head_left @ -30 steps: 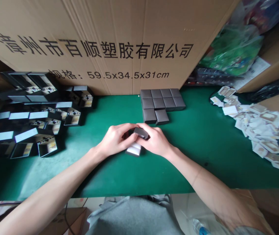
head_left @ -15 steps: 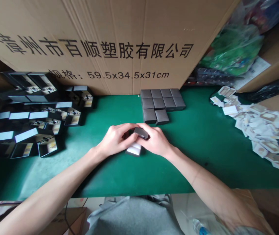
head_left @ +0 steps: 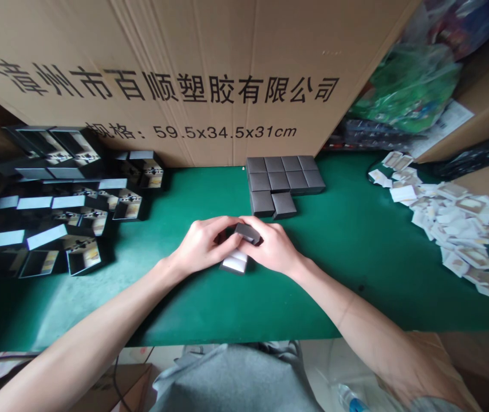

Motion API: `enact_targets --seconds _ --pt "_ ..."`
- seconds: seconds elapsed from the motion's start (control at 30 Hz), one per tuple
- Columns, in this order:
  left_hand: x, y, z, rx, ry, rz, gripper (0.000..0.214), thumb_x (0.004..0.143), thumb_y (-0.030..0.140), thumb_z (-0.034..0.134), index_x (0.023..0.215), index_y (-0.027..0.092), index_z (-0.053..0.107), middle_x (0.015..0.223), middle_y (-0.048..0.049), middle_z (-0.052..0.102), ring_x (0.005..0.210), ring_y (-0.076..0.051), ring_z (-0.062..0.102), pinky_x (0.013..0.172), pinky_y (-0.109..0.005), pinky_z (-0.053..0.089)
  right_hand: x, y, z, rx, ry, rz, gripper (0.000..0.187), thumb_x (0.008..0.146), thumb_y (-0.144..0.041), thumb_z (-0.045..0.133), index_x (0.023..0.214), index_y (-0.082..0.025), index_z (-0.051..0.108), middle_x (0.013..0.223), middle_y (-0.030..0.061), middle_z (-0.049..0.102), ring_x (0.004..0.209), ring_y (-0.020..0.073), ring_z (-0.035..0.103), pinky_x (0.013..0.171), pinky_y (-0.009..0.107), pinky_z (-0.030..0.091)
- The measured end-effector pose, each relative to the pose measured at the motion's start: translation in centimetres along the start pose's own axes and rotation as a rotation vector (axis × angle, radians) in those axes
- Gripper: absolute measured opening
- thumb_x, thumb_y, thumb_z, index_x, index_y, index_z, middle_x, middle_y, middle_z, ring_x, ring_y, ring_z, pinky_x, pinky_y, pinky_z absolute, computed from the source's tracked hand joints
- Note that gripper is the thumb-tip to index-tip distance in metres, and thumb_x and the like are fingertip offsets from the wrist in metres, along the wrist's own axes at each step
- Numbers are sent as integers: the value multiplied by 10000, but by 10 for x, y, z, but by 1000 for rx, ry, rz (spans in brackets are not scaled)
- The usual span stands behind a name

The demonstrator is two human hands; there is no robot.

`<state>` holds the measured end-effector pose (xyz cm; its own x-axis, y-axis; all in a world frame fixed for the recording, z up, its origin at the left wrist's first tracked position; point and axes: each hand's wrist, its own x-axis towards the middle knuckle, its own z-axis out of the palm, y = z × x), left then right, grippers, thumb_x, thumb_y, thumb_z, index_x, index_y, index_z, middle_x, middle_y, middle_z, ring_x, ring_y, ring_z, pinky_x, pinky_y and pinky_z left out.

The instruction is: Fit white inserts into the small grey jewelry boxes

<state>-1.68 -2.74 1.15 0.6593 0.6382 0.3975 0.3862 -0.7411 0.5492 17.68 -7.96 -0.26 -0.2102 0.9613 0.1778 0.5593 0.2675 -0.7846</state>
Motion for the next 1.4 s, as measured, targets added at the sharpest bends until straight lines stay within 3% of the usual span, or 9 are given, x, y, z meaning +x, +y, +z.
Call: enact_targets --seconds 1.4 --pt "-1 -1 0 -17 -8 -9 251 974 330 555 1099 156 686 766 -5 704 562 -80 562 568 -199 446 0 0 0 5 -2 2 371 921 -393 645 1265 -262 598 1114 18 763 950 201 746 778 270 563"
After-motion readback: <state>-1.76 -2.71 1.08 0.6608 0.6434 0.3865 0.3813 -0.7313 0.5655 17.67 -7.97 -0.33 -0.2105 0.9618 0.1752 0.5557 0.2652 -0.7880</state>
